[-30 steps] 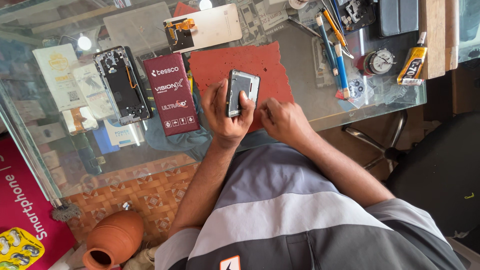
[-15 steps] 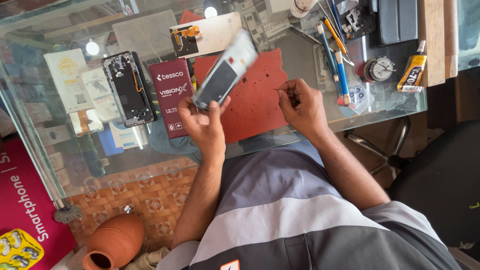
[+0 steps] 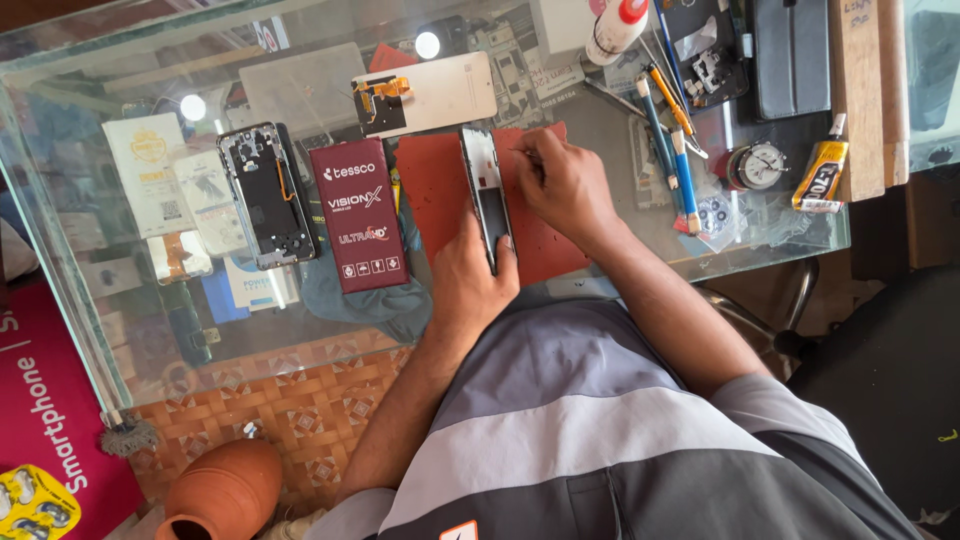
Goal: The person uses a blue plastic pry tool to scrape adhesive residue from the back of a disassembled smartphone. They wipe the device with a blue cloth and continue scraping the edges and surface of the phone's back panel.
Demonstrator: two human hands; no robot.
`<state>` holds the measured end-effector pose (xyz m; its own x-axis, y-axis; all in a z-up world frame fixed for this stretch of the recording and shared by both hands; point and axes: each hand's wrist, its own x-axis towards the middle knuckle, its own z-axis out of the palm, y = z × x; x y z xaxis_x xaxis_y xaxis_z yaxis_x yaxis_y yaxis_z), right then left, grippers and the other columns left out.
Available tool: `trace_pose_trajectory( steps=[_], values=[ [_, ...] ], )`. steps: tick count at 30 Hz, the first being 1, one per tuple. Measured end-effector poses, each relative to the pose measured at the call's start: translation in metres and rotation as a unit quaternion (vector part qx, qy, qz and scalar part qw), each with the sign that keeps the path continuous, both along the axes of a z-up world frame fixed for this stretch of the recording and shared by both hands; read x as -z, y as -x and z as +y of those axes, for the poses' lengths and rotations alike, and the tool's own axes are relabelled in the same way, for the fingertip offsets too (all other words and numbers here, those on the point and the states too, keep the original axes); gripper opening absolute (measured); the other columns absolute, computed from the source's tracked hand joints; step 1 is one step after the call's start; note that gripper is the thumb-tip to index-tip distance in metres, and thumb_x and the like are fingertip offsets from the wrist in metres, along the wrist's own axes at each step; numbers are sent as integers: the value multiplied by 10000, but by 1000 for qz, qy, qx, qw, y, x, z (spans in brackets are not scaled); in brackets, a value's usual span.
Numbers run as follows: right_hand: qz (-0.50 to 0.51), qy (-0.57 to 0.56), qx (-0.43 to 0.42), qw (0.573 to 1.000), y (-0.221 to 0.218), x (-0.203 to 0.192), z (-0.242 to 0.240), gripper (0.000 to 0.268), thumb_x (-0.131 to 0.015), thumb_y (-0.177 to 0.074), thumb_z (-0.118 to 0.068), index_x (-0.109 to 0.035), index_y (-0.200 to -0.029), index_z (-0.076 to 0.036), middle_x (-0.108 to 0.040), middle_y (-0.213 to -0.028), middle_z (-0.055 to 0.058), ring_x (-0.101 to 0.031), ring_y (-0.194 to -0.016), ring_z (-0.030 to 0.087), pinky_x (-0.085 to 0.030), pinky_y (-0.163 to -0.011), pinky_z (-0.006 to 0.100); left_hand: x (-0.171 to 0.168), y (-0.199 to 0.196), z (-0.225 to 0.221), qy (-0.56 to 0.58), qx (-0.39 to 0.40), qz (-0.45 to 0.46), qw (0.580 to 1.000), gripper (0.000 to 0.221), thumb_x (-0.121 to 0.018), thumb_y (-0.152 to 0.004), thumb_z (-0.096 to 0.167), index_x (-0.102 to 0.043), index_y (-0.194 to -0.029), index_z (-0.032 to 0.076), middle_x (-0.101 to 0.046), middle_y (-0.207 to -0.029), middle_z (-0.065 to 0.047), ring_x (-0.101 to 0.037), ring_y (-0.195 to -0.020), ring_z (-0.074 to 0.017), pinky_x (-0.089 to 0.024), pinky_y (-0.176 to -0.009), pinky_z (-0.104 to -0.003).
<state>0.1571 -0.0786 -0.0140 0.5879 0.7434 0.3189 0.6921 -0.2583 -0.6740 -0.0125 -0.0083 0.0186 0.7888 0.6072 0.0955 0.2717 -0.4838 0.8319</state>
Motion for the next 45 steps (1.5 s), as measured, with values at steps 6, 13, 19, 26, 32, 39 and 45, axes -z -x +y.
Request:
trace_pose_trajectory(
  steps=[6,13,19,26,32,39,45],
  values=[
    [-17,24,-9,1000,-6,4,25,134,-681,-1026,-175,-626,-1057,-58,-753,-839,90,-719,-700,311,-534,-575,432,10,-4,-1,33,4,29,999,448,-602,-923,91,-476,-1309,-101,-674,-828,-269,-695,-763,-450,-544,-665,-510],
    [-29,26,-9,999,-6,4,29,102,-673,-1040,-165,-625,-1041,-75,-744,-829,80,-707,-668,291,-521,-553,420,7,-2,1,94,4,12,996,407,-576,-940,91,-479,-1284,-105,-686,-722,-170,-727,-669,-365,-571,-629,-453],
    [-39,28,-17,999,-7,3,28,89,-670,-1041,-157,-624,-1052,-82,-726,-790,64,-705,-651,271,-508,-531,402,12,-1,2,78,12,13,997,373,-585,-964,99,-474,-1260,-100,-674,-769,-212,-708,-710,-406,-554,-631,-473],
    [-45,31,-20,998,-6,4,28,90,-660,-1048,-153,-610,-1054,-79,-736,-830,64,-703,-657,271,-507,-534,403,11,0,2,92,8,9,996,405,-575,-949,102,-464,-1276,-110,-670,-777,-221,-705,-702,-413,-556,-626,-482],
    [-43,36,-20,998,-6,3,29,91,-650,-1053,-157,-609,-1042,-76,-739,-832,72,-695,-646,279,-503,-528,410,15,1,1,73,11,13,997,358,-587,-962,101,-485,-1238,-102,-670,-773,-215,-703,-697,-402,-550,-621,-473],
    [-44,69,-27,996,-6,4,28,116,-655,-1035,-161,-609,-1020,-56,-710,-787,106,-677,-642,332,-503,-541,453,10,-2,2,99,14,18,995,371,-577,-938,79,-484,-1240,-115,-677,-758,-205,-723,-684,-376,-565,-609,-449],
    [-20,97,-79,992,-4,-1,10,136,-660,-1001,-163,-595,-981,-44,-658,-708,135,-646,-628,383,-488,-548,492,8,-3,2,84,18,-4,996,388,-573,-936,61,-476,-1269,-115,-669,-806,-245,-714,-734,-419,-557,-629,-471]
  ],
)
